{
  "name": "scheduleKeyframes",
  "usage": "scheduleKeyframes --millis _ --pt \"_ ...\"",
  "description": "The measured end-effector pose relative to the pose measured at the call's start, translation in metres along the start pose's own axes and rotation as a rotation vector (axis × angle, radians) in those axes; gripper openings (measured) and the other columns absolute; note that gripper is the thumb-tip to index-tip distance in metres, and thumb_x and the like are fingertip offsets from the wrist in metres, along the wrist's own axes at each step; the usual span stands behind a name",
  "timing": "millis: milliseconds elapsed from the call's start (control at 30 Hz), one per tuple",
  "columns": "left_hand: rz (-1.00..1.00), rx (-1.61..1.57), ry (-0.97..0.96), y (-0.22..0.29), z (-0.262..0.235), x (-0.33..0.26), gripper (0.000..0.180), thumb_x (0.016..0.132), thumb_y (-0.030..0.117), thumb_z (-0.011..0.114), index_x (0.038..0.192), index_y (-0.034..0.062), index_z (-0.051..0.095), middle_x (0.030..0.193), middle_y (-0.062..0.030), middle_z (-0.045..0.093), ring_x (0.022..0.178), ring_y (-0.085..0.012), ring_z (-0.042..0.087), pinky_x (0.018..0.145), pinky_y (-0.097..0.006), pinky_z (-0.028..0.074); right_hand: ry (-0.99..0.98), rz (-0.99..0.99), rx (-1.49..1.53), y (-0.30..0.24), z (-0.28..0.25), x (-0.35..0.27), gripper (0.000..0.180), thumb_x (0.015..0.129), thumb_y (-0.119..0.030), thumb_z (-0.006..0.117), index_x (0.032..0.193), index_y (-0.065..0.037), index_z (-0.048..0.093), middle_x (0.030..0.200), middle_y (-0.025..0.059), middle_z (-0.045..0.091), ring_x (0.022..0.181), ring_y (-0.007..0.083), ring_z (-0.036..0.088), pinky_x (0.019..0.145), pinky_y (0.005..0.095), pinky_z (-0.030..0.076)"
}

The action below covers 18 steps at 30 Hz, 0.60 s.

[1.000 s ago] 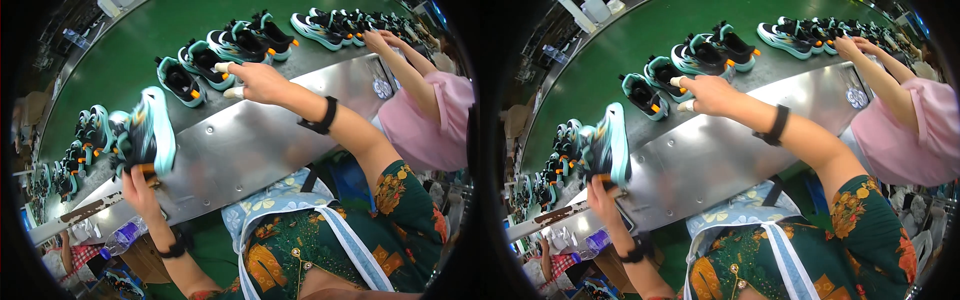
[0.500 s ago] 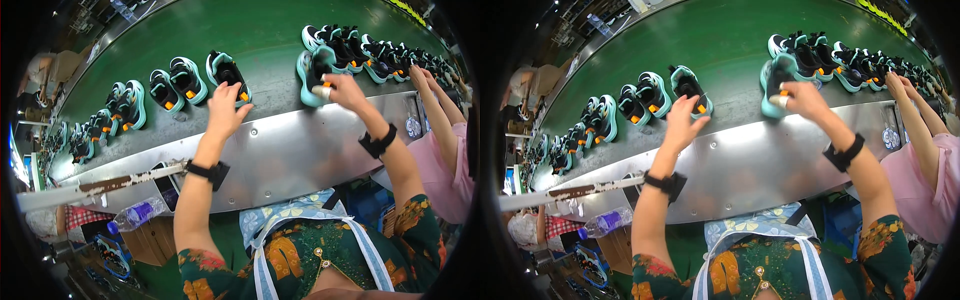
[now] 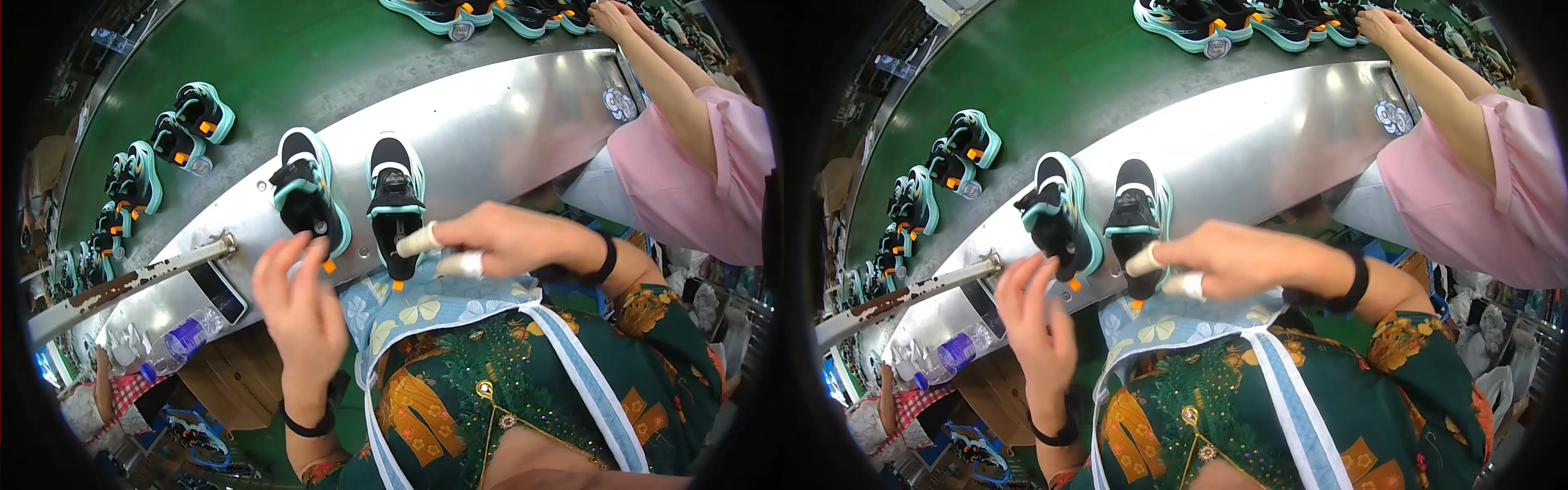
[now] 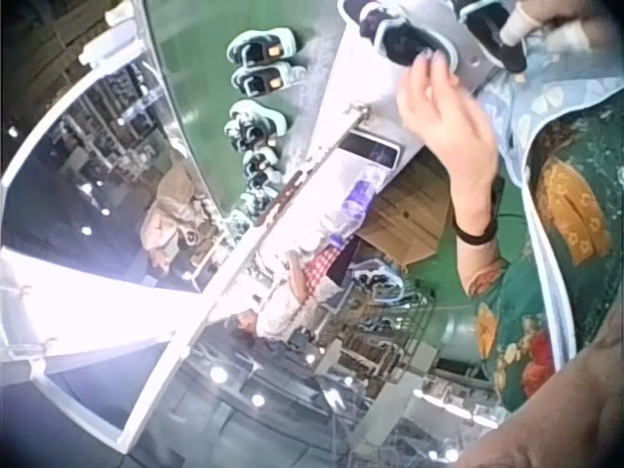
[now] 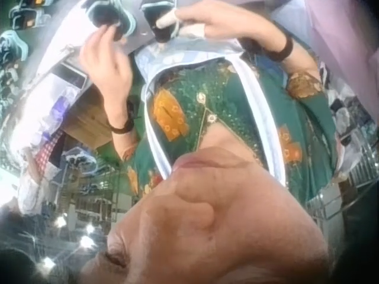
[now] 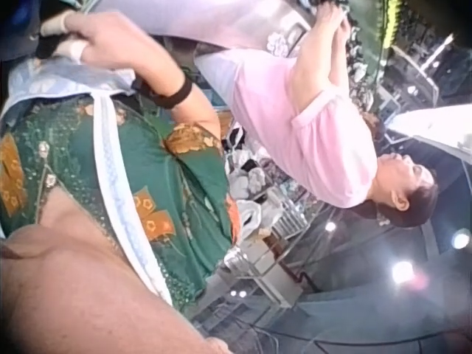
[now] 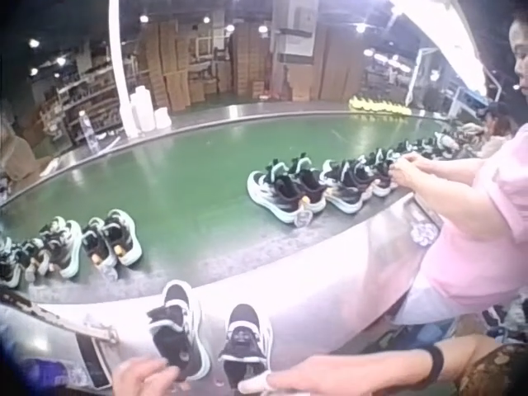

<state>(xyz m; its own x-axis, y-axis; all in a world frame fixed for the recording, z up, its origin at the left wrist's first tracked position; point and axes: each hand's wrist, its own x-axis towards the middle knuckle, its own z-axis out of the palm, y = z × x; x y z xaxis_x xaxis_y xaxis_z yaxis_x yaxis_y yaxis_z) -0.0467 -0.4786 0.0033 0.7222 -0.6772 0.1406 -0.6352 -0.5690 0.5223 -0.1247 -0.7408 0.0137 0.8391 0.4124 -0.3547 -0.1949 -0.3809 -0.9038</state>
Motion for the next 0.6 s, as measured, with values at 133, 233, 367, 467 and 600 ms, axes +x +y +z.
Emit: scheduleKeyframes --millis 133,233,367,467,600 --pt "0.191 -0.414 -0.270 0.041 0.020 0.009 0.043 0.073 0.010 0.069 0.112 -0.0023 0.057 0.106 -0.0160 0.057 0.105 -0.0327 0.053 0.089 -0.042 0.039 -0.325 -0.005 0.052 -0.016 -0.009 -0.004 0.029 0.088 -0.013 0.059 0.116 -0.005 0.056 0.085 0.0160 0.064 0.077 0.0295 0.065 0.073 0.0377 0.050" --pt "0.296 -0.359 -0.174 0.047 0.036 0.009 0.036 0.071 0.008 0.068 0.104 -0.0014 0.058 0.095 -0.0152 0.056 0.096 -0.0312 0.057 0.081 -0.042 0.040 -0.463 0.175 0.280 -0.019 -0.013 -0.008 0.023 0.086 -0.007 0.054 0.108 -0.001 0.055 0.076 0.0120 0.059 0.067 0.0187 0.064 0.065 0.0339 0.052" --pt "0.401 -0.235 -0.153 0.037 0.044 0.026 0.036 0.071 0.004 0.068 0.104 -0.0025 0.057 0.095 -0.0142 0.056 0.093 -0.0319 0.058 0.074 -0.041 0.044 -0.454 0.212 0.324 0.006 -0.005 -0.004 0.022 0.086 -0.005 0.051 0.107 0.001 0.056 0.075 0.0127 0.062 0.065 0.0173 0.064 0.059 0.0315 0.053" --pt "-0.017 -0.401 -0.093 0.047 0.049 0.004 0.040 0.073 0.003 0.069 0.110 -0.0034 0.055 0.102 -0.0140 0.055 0.093 -0.0299 0.058 0.075 -0.038 0.046 -0.206 -0.178 0.075 0.015 -0.026 0.000 0.031 0.086 -0.023 0.070 0.112 -0.007 0.068 0.096 0.0101 0.071 0.087 0.0185 0.067 0.080 0.0317 0.052" --pt "-0.410 -0.406 0.018 0.026 0.095 -0.007 0.026 0.084 0.006 0.063 0.108 -0.0030 0.058 0.096 -0.0144 0.058 0.072 -0.0206 0.062 0.065 -0.032 0.049 0.044 0.061 -0.178 0.034 -0.080 0.034 0.049 0.077 -0.014 0.074 0.125 -0.016 0.062 0.092 0.0060 0.065 0.084 0.0167 0.063 0.072 0.0312 0.049"
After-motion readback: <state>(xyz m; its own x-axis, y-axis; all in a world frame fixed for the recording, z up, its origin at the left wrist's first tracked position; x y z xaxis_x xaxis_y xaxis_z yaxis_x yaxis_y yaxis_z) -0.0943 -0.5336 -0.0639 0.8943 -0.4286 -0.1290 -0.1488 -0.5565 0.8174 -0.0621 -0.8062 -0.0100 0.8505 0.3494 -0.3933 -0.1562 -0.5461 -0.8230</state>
